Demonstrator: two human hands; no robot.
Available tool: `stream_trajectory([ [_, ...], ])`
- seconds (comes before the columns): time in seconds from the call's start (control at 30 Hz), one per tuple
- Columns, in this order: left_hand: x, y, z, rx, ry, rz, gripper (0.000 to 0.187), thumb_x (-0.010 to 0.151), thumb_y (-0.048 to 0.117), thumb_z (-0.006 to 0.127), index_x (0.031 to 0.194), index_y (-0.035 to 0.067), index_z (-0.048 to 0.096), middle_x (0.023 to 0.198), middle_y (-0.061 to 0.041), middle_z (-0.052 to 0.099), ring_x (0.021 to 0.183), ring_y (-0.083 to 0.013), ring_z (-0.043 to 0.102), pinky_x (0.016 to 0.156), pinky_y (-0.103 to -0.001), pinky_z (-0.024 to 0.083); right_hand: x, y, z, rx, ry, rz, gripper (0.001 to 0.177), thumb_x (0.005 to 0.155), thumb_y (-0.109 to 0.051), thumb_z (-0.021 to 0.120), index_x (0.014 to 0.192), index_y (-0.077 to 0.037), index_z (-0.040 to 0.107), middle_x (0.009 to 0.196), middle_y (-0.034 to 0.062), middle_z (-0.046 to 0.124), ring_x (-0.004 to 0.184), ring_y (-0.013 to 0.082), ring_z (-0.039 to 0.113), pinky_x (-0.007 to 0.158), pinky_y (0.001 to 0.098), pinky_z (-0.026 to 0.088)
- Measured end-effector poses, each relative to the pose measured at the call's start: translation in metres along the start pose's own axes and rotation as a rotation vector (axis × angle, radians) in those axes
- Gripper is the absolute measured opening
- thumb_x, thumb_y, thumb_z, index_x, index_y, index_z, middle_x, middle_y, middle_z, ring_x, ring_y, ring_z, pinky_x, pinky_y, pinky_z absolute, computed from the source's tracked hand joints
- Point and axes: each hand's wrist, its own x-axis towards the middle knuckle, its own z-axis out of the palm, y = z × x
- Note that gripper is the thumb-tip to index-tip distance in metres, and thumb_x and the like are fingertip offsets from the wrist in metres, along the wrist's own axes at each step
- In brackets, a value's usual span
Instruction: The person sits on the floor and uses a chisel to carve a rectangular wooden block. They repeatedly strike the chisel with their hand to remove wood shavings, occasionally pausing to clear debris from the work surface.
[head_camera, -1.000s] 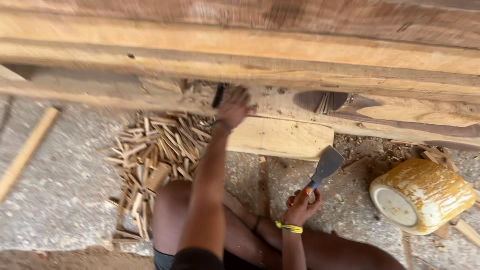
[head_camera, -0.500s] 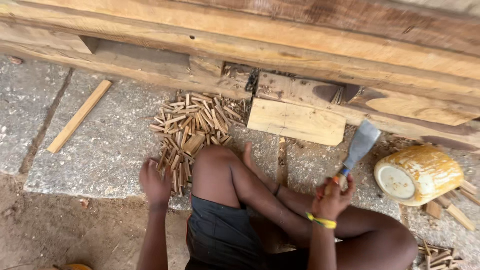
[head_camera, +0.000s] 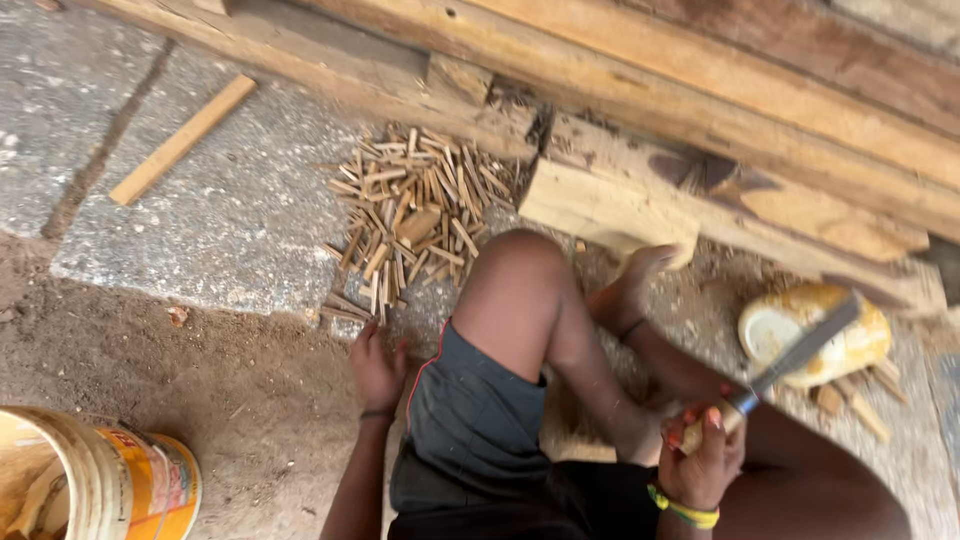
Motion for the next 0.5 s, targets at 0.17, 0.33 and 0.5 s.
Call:
stream_trajectory([
  [0.17,0.016,0.018,0.023,0.100,-0.155,0.065,0.040,0.081,0.029,0.075,0.115,0.008,0.067,0.136,-0.016,0.061,0.123,-0.0371,0.054,0.104,-0.049,0.041,-0.026,-0.003,0.002,-0.124,0.057,0.027,0.043,0.105,-0.012,0.060,0.145,0.000,0.047,0.083,0.0077,0.057,0.058,0.0124,0.050,0.050,0.0267,0.040],
  [0.33,0.010,-0.001,0.035,0.228,-0.154,0.253,0.044,0.094,0.042,0.066,0.126,0.011,0.064,0.140,-0.010,0.059,0.128,-0.0319,0.052,0.109,-0.052,0.037,-0.050,0.000,-0.017,-0.221,0.179,0.079,0.040,0.104,-0.010,0.059,0.142,-0.001,0.049,0.084,0.0078,0.057,0.054,0.0131,0.048,0.047,0.0259,0.037],
  [0.5,0.002,-0.016,0.039,0.312,-0.184,0.354,0.047,0.097,0.044,0.061,0.132,0.012,0.062,0.145,-0.008,0.057,0.131,-0.0313,0.052,0.109,-0.051,0.037,-0.048,0.015,-0.041,-0.135,0.258,0.177,0.037,0.106,-0.013,0.060,0.139,-0.001,0.049,0.085,0.0072,0.059,0.057,0.0130,0.051,0.049,0.0259,0.039],
])
